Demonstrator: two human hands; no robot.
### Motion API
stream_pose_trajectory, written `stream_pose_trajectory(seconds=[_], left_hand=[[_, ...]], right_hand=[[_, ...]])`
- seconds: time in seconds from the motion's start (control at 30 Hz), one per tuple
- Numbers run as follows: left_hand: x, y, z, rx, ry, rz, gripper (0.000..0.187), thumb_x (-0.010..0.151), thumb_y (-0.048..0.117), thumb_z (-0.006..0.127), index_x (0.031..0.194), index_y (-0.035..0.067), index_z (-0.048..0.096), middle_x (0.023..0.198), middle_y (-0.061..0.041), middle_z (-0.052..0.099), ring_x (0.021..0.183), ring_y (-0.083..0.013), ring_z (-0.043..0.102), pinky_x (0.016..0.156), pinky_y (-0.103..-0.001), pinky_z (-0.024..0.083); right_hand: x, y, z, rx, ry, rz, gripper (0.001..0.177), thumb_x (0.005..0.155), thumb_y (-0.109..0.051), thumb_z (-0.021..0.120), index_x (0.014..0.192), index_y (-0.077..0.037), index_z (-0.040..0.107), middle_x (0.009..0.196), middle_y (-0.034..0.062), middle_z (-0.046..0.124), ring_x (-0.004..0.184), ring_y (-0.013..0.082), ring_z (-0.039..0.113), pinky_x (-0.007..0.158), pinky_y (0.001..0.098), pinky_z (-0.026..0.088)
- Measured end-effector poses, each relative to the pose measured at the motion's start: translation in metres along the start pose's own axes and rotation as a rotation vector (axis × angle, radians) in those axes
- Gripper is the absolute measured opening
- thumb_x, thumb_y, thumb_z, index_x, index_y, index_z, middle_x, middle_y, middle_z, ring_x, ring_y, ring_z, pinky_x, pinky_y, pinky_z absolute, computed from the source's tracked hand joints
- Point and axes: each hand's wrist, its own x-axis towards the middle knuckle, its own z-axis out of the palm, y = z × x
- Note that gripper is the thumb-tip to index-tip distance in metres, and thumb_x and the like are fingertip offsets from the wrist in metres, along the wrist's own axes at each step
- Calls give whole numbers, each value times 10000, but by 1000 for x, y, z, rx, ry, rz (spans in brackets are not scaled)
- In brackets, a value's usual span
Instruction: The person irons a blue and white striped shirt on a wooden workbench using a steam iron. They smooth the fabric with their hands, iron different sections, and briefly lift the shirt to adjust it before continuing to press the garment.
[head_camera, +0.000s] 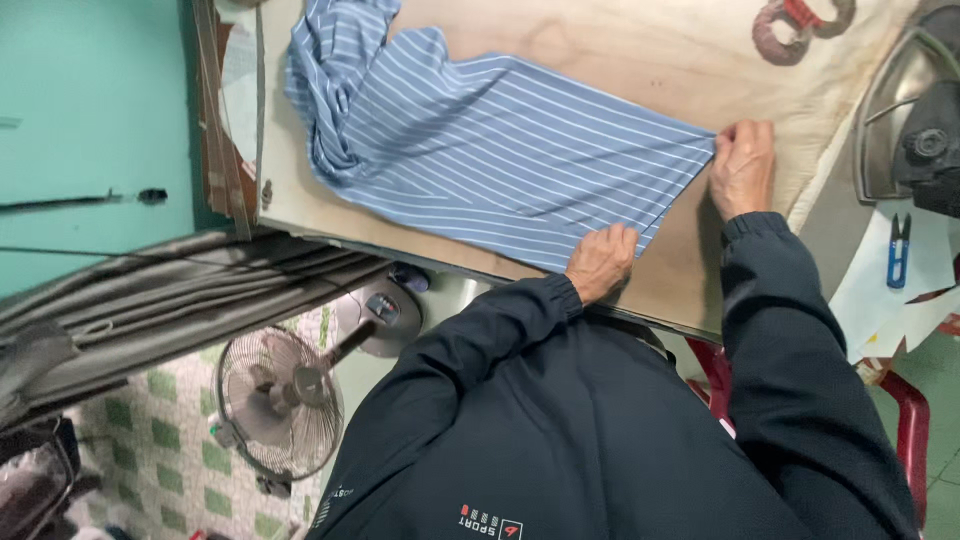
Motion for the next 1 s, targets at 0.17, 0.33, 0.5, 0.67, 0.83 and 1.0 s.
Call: stream_pose_trajectory(seconds=[0.17,0.33,0.5,0.67,0.83,1.0], left_hand=[[-5,9,-5,-125,-64,-36,117,752,166,582,822,145,491,754,6,458,526,-189,589,484,-317,466],[-3,-3,-11,-276,-109,-52,161,770,191,625,872,144,510,789,-7,483,567,-222,634,520,-337,512],[34,-77,-5,-479,-80,0,117,841,85,630,896,129,537,796,-45,513,681,-302,631,585,-386,519],[105,-174,-19,-153,-22,85,101,833,101,667,872,137,581,827,-56,552,771,-270,625,645,-399,512],[130,-264,-43,226,-265,128,269,729,274,659,955,135,704,990,-138,651,924,-330,578,723,-487,426],[130,-315,-57,24,-610,52,143,826,291,775,922,192,735,841,-70,732,924,-334,697,860,-523,401]], right_hand=[[5,4,-6,-31,-14,17,106,1043,-112,659,1027,-27,597,996,172,525,911,438,647,776,504,550],[-2,4,-7,10,63,83,133,1007,-113,686,1041,-49,574,994,150,537,925,409,657,796,491,545],[-56,-1,14,336,-18,574,131,998,-162,625,1031,-40,661,797,131,661,639,260,674,494,374,511],[-64,-36,22,683,113,762,194,915,-157,658,1018,7,645,711,129,630,483,179,641,374,315,539],[-17,-52,7,326,134,786,375,843,-450,806,921,-101,693,903,65,745,816,207,688,755,359,521],[-9,-60,-1,218,171,521,175,913,-222,769,940,-52,741,830,188,713,876,446,688,708,524,515]])
